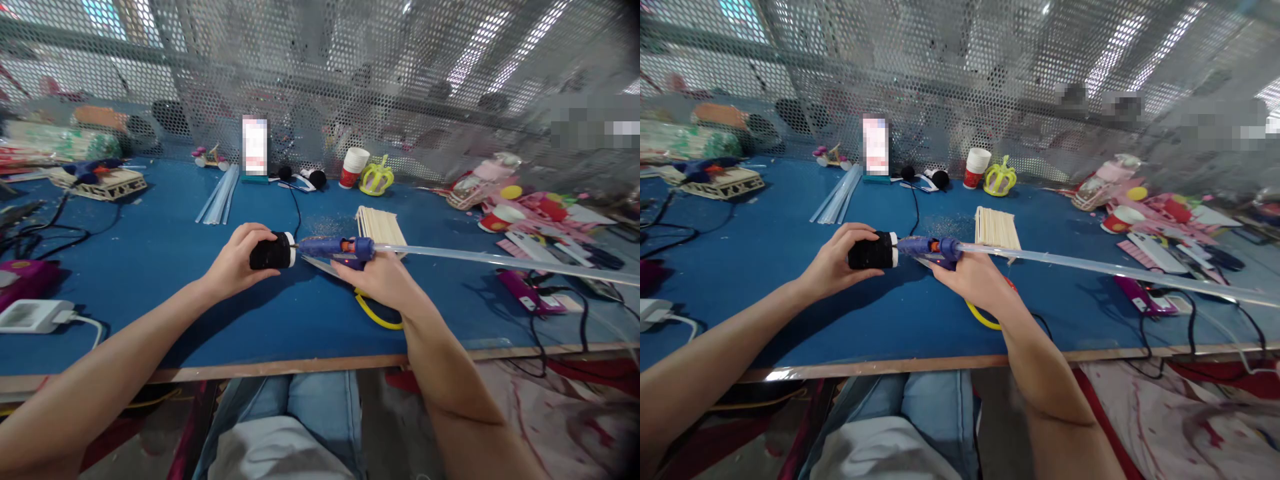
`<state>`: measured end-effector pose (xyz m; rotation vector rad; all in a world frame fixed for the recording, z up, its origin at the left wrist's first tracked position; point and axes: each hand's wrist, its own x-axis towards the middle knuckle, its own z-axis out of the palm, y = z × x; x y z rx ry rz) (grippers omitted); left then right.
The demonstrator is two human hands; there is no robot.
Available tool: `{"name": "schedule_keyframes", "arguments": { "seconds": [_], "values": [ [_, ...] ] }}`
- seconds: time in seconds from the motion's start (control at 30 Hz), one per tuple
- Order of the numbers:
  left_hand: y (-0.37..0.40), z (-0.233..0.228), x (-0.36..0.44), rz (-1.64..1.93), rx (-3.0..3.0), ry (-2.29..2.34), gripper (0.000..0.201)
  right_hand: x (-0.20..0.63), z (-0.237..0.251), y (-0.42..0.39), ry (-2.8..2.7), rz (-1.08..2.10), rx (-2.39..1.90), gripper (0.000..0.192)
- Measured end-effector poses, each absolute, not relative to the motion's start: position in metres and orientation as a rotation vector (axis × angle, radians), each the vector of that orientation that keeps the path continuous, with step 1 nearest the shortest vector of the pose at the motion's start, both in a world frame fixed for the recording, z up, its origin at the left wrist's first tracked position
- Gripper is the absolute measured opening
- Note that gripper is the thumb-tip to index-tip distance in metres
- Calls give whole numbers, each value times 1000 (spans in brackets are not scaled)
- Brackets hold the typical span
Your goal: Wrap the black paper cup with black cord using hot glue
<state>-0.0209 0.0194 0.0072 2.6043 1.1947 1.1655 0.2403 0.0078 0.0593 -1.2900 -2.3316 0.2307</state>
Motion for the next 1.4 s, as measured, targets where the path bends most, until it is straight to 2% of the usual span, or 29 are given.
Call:
{"name": "schedule_keyframes", "arguments": {
  "seconds": [0.33,0.7,1.03,1.4],
  "values": [
    [19,6,-20,1149,2804,1096,42,241,51,14,-2285,132,-1355,23],
    [16,7,-18,1117,2894,1023,40,241,48,19,-2295,204,-1369,24],
    [20,5,-21,1179,2617,1188,48,241,58,16,-2164,483,-1298,18],
    [22,2,-22,1167,2300,1356,53,241,57,15,-2181,475,-1262,19]
  ]
}}
